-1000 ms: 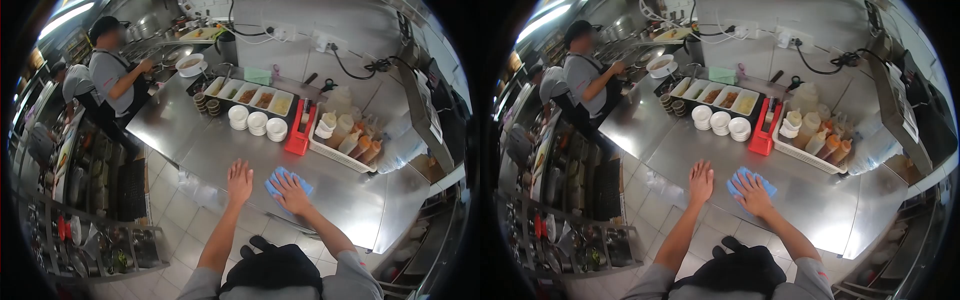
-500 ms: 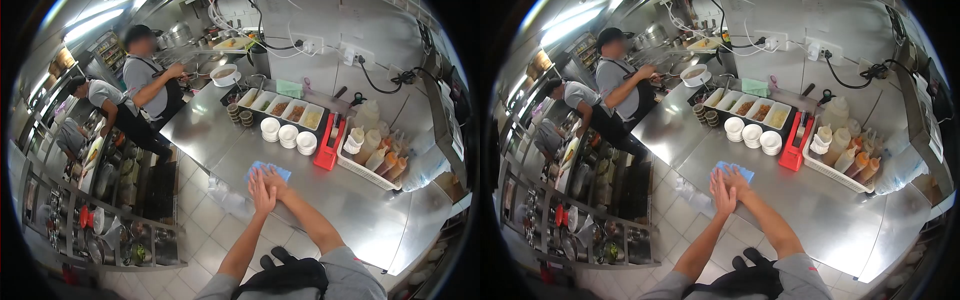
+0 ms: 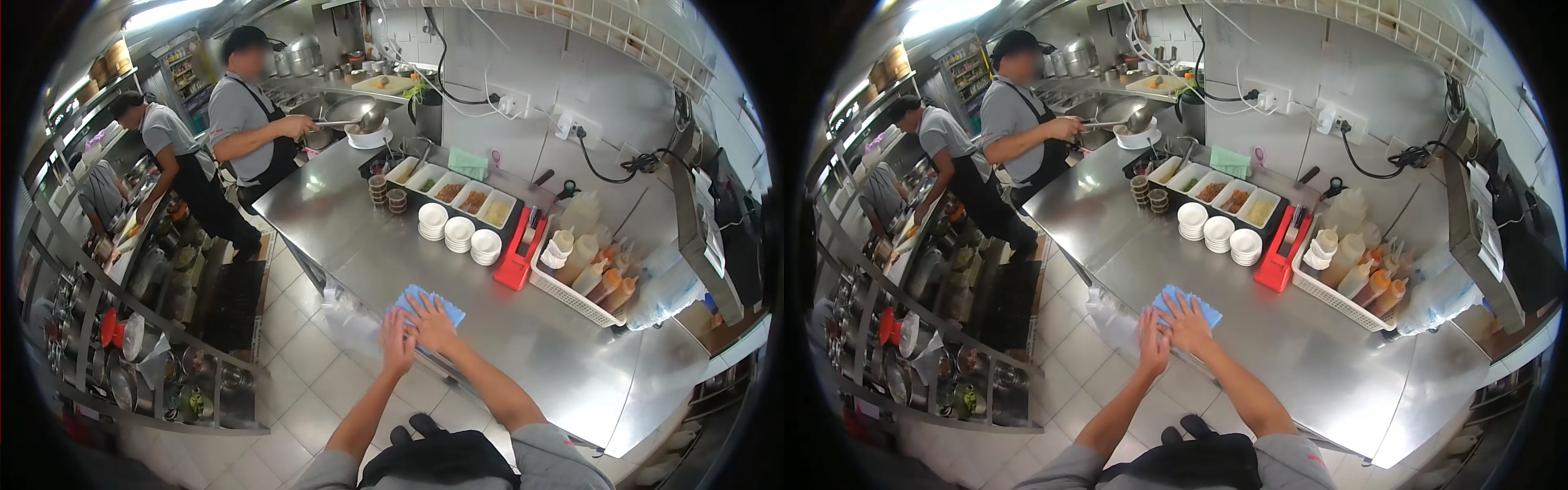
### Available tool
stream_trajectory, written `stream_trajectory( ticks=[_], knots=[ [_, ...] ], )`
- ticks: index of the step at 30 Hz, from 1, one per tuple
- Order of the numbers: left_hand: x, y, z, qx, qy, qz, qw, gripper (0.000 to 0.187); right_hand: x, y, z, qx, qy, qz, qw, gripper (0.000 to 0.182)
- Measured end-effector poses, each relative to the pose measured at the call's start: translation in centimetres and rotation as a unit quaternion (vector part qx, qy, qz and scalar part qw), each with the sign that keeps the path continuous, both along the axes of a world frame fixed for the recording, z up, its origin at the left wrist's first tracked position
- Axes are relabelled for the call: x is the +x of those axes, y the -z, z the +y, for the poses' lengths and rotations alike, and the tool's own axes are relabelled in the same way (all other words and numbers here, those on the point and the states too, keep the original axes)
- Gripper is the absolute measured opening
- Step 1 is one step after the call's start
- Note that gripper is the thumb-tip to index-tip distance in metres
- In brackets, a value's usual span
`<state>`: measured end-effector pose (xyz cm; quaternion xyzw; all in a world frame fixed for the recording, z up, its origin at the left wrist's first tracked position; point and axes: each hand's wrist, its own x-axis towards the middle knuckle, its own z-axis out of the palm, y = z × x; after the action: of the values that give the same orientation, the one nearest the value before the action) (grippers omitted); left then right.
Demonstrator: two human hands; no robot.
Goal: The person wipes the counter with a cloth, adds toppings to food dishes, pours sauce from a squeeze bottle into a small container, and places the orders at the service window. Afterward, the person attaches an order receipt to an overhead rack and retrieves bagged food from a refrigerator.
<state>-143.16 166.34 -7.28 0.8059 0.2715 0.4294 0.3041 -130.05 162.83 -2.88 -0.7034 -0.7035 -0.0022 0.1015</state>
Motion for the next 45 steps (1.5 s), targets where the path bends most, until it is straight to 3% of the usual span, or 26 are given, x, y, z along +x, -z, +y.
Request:
stream_trajectory(
  ticks=[2,4,6,7,8,9,10,11,13,18,21,23,25,29,34,36,40,45],
  knots=[
    [-4.3,1.4,-2.1,-0.036,-0.056,0.078,0.995,0.059,-0.4,-0.1,-1.7,0.019,0.007,-0.002,1.0,0.051],
    [-9.8,7.2,-3.8,-0.098,-0.087,0.104,0.986,0.059,-0.3,-0.9,-3.8,0.026,0.016,0.004,1.0,0.052],
    [-16.0,9.7,-7.2,-0.321,-0.118,0.131,0.931,0.054,-0.2,-2.0,-7.0,0.009,0.029,0.023,0.999,0.052],
    [-20.2,14.3,-9.4,-0.329,-0.152,0.178,0.915,0.053,-0.2,-2.1,-8.6,0.004,0.049,0.019,0.999,0.053],
    [-24.8,18.2,-11.4,-0.449,-0.164,0.26,0.839,0.051,-0.2,-2.1,-10.4,-0.003,0.068,0.015,0.998,0.054],
    [-30.8,23.3,-13.3,-0.371,0.005,0.48,0.795,0.054,-0.2,-2.3,-12.2,-0.008,0.081,0.013,0.997,0.056],
    [-33.8,22.7,-16.5,-0.517,-0.083,0.477,0.706,0.053,-0.3,-2.4,-13.9,-0.013,0.093,0.012,0.996,0.058],
    [-36.2,22.3,-18.8,-0.571,-0.091,0.489,0.653,0.053,-0.5,-2.0,-15.6,-0.019,0.109,0.004,0.994,0.06],
    [-39.4,22.0,-21.5,-0.601,-0.055,0.489,0.63,0.053,-0.7,-1.4,-17.5,-0.028,0.14,-0.013,0.99,0.062],
    [-40.9,22.4,-22.6,-0.6,-0.029,0.411,0.685,0.053,-2.6,-1.2,-14.5,-0.02,0.194,-0.053,0.979,0.068],
    [-37.8,23.1,-19.0,-0.611,-0.124,0.369,0.69,0.049,-3.9,-1.1,-8.7,-0.007,0.182,-0.062,0.981,0.071],
    [-34.7,23.1,-15.9,-0.567,-0.198,0.249,0.76,0.046,-4.6,-0.6,-3.6,-0.001,0.168,-0.069,0.983,0.073],
    [-32.0,22.7,-11.5,-0.481,-0.166,0.285,0.812,0.046,-5.6,-0.2,1.7,0.016,0.14,-0.027,0.99,0.069],
    [-25.2,16.1,-3.8,-0.441,-0.131,0.236,0.856,0.048,-5.8,-0.1,11.2,0.035,0.07,0.017,0.997,0.063],
    [-16.9,5.8,2.7,-0.281,-0.1,0.12,0.947,0.044,-4.7,1.2,19.6,0.026,0.044,0.053,0.997,0.059],
    [-13.0,0.2,5.9,-0.208,-0.083,0.108,0.968,0.043,-4.4,1.3,20.7,0.03,0.044,0.045,0.998,0.055],
    [-5.8,-5.8,13.4,-0.052,-0.038,0.044,0.997,0.042,-4.0,1.1,20.6,0.028,0.031,0.03,0.999,0.051],
    [0.1,-7.2,18.9,-0.028,0.019,0.083,0.996,0.045,-3.4,0.3,17.7,-0.014,0.069,-0.07,0.995,0.053]
  ],
)
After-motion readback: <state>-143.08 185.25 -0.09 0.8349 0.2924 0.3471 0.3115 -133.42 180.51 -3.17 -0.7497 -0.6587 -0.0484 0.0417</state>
